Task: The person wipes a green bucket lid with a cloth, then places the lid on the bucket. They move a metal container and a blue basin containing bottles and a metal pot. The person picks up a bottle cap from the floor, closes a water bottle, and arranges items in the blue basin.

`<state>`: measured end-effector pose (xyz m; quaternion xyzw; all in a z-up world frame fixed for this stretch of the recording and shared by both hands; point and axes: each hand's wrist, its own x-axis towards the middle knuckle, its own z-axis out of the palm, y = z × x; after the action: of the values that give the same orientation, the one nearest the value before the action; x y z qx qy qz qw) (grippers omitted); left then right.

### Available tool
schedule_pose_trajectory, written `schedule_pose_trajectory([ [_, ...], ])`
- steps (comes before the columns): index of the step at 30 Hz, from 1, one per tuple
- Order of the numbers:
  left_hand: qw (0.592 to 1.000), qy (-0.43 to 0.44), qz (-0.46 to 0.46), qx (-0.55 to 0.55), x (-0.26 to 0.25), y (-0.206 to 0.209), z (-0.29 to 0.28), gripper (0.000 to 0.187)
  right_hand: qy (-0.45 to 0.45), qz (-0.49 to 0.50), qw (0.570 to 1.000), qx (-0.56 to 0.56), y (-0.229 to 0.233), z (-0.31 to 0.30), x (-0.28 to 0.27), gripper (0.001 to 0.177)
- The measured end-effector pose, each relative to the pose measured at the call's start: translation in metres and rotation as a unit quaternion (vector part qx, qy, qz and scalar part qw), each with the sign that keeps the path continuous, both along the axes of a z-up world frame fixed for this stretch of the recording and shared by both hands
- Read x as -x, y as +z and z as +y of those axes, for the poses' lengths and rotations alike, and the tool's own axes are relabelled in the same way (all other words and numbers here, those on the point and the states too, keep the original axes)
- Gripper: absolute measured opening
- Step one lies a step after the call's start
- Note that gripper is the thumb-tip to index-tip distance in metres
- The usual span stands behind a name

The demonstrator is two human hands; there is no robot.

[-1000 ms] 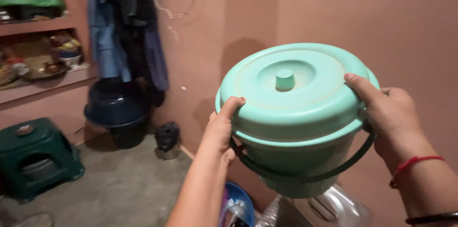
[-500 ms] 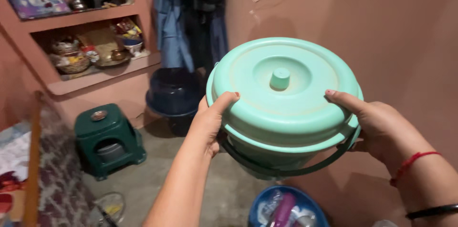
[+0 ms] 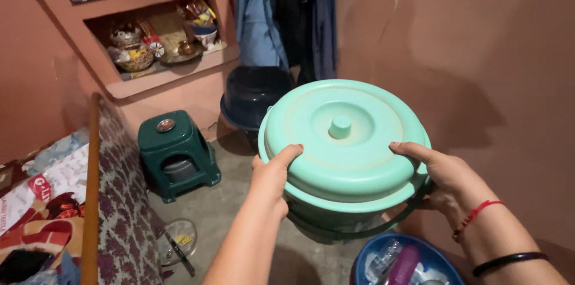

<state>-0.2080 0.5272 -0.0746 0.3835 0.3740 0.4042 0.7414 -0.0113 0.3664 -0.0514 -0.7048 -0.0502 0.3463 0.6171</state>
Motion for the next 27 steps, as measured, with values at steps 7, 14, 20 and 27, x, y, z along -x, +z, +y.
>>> schedule_pose_trajectory([
  [7,0.984,-0.099,0.122,0.078,-0.024,-0.057,0.085,0.067,-0.062,0.073,0.995,-0.024,-0.064,0.076,-0.025,0.070],
  [14,0.956,-0.195,0.169,0.143,-0.073,-0.154,0.197,0.069,-0.107,0.068,0.991,0.034,-0.143,0.149,-0.062,0.061],
  [20,0.936,-0.241,0.193,0.171,-0.106,-0.231,0.256,0.077,-0.214,0.069,0.973,0.045,-0.213,0.199,-0.060,0.060],
  [27,0.911,-0.278,0.215,0.217,-0.139,-0.334,0.277,0.080,-0.241,0.105,0.946,0.190,-0.326,0.213,-0.066,0.066],
])
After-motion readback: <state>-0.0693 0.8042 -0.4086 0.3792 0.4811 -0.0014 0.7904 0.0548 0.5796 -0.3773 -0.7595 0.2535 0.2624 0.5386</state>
